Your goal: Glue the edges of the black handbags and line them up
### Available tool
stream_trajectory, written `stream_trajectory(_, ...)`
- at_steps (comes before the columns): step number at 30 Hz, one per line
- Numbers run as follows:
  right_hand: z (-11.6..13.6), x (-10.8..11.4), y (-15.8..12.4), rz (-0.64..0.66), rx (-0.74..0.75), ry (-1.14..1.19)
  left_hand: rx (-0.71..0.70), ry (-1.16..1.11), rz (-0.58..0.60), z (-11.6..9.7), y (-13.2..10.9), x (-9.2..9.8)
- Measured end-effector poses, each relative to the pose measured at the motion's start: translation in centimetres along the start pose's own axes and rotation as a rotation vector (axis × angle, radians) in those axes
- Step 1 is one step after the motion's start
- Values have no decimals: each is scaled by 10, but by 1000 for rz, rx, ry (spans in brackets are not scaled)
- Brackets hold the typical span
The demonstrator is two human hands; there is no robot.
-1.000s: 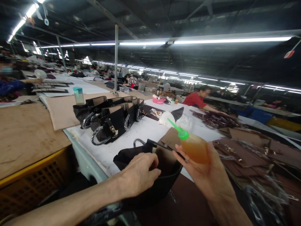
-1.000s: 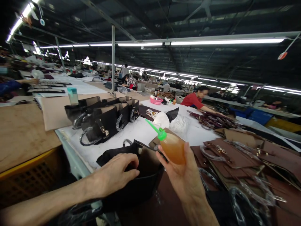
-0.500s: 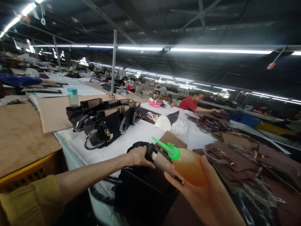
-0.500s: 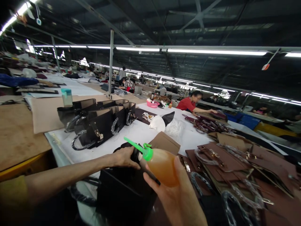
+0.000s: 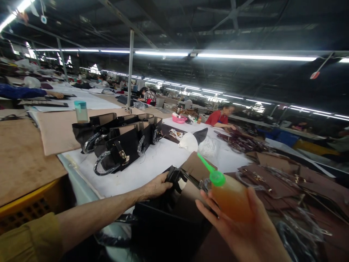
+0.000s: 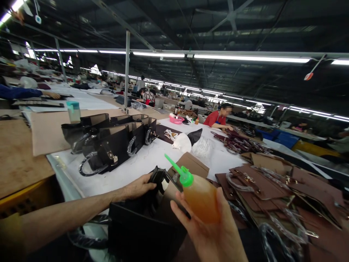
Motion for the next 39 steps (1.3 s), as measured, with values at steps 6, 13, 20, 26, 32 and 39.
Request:
stream_trajectory(6, 4, 17, -6, -19, -50, 54, 68, -233, 48, -42, 4, 19)
stream_trajectory(13, 0, 60, -17, -70, -27, -150, 61, 474, 469, -115, 28, 45)
stream_trajectory(20, 35, 76, -30, -205, 339, -636, 228, 553, 575, -109, 22, 28)
stream_trajectory(26, 59, 71, -39, -263, 518, -981, 300, 539, 624, -115, 28, 21)
stream_trajectory(32, 61, 53, -42, -325, 687, -1158, 421, 497, 673, -95, 22, 20)
stream_trajectory(39, 47, 51, -36, -262, 657, -1259, 460, 429, 679, -78, 20, 22)
Point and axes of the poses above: each hand's wrist, its own y-axis towards the middle knuckle, its own x-axis out of the back of the hand, z = x × y, the point moved 5 cm from there along y, towards the middle knuckle, and after that the axes turned 8 degrees about -x, right-handed, at the moved point
